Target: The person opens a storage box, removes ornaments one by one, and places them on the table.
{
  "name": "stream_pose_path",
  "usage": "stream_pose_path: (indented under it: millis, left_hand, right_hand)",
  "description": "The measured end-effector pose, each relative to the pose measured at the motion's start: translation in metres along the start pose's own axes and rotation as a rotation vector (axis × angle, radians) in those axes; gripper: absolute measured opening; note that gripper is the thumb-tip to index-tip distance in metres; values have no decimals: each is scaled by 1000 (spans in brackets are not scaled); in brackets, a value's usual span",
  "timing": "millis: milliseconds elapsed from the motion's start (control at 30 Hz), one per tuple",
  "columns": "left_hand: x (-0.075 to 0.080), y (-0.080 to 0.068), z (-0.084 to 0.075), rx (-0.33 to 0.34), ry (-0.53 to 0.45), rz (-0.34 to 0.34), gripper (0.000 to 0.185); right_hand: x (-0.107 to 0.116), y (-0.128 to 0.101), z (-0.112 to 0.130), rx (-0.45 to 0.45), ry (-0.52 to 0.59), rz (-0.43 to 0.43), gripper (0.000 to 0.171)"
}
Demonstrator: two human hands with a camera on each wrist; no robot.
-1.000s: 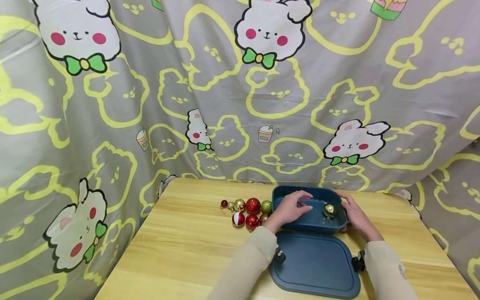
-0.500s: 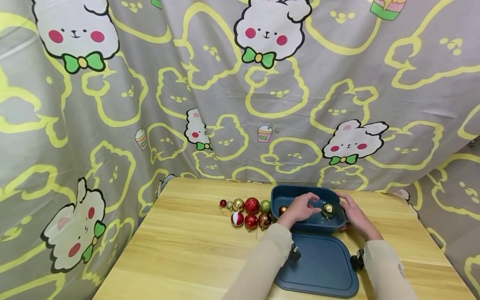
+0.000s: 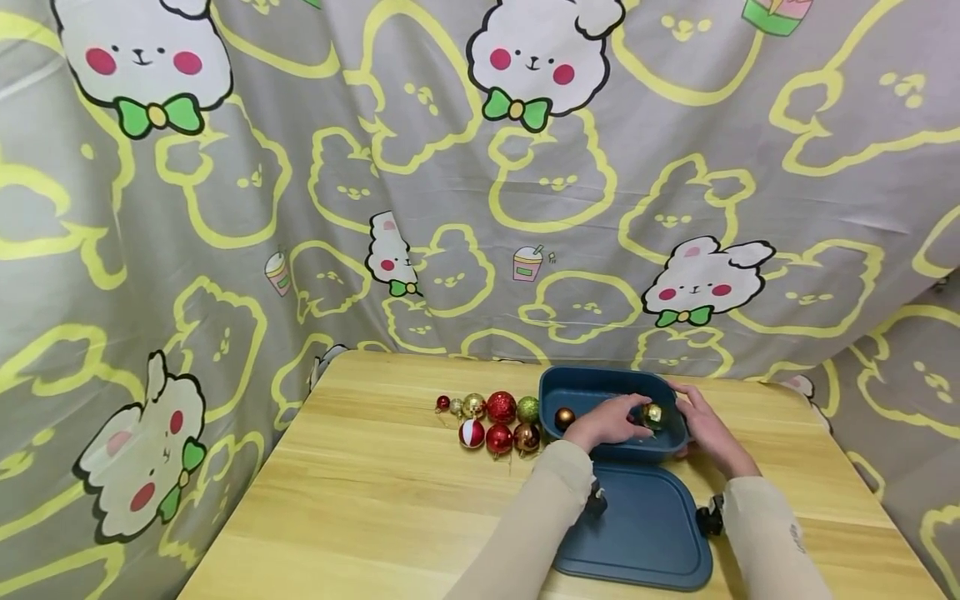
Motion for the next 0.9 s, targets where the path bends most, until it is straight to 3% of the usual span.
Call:
stream_pose_path:
  millis: [167,500,900]
  left_hand:
    - [1,1,0,-8,73,-2,50]
    - [1,1,-2,-44,83,-20,29]
    - [-7,5,-10,-139,164,71,40]
  right_hand:
    - [-1,0,0,-1,2,7,58]
    - [-3,1,-3,-15,-1,3,57]
    - [-3,-1,-1,-6,-3,1,59]
Point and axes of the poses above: each hand's wrist, its own y-axis towards the middle knuckle, its own x-axis out of the back of the hand, z = x × y, the point moved 9 cm from there along y, towards the middle knuckle, and after that the axes turned 7 degrees about -x, right-handed, at the moved point
